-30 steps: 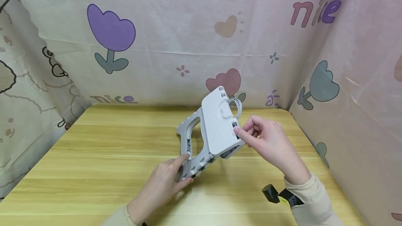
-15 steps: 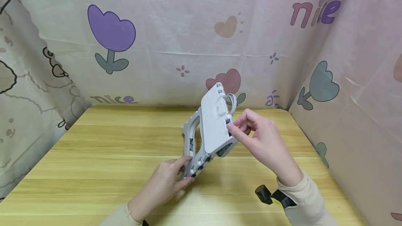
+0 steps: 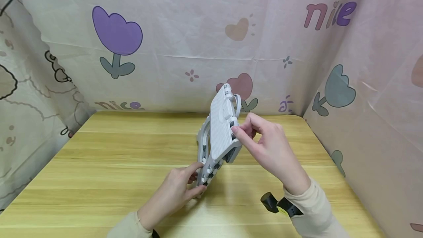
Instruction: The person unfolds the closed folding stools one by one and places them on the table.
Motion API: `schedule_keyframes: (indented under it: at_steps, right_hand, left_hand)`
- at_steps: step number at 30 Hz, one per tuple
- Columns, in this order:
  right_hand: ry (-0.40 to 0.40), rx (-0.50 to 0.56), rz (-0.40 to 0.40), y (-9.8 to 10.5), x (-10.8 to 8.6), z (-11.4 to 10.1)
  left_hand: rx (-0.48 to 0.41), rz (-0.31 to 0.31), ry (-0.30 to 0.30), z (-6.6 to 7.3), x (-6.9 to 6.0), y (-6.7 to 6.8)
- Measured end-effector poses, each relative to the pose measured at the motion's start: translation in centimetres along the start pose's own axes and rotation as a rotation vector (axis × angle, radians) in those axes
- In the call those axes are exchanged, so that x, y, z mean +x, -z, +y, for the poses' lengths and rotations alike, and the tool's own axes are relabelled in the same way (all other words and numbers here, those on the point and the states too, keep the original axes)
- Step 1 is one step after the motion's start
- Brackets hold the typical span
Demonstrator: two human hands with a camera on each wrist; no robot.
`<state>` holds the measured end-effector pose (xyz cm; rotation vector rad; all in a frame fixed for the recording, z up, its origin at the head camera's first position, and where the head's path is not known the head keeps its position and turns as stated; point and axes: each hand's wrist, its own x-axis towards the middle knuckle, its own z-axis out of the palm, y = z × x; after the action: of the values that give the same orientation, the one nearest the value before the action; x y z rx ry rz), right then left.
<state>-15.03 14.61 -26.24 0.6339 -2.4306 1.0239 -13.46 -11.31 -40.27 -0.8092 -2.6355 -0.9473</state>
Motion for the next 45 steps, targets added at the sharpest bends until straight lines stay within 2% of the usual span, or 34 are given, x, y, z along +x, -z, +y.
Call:
schedule_keyframes:
  at_steps: [13,20,27,33,45]
  right_hand:
    - [0.011,0.03,0.008,-0.4,0.4,-0.8]
    - [0.027,0.05,0.003,-0.7,0.7,-1.1]
    - [0.079,0.069,-0.001,-1.3,0.8,-1.7]
    - [0.124,0.063,0.0,-1.5,1.0,-2.1]
    - [0.132,0.099,-0.05,-1.5,0.7,-1.9]
  left_hand:
    - [-0.08,-0.017,-0.005,0.4,0.6,-0.6]
    - [-0.091,-0.02,-0.018,0.5,0.8,-1.0]
    - [-0.098,-0.02,-0.063,0.8,1.0,-1.4]
    - [-0.095,-0.046,-0.024,0.9,1.1,-1.5]
    - [-0.099,-0.065,0.015,0.9,1.1,-1.5]
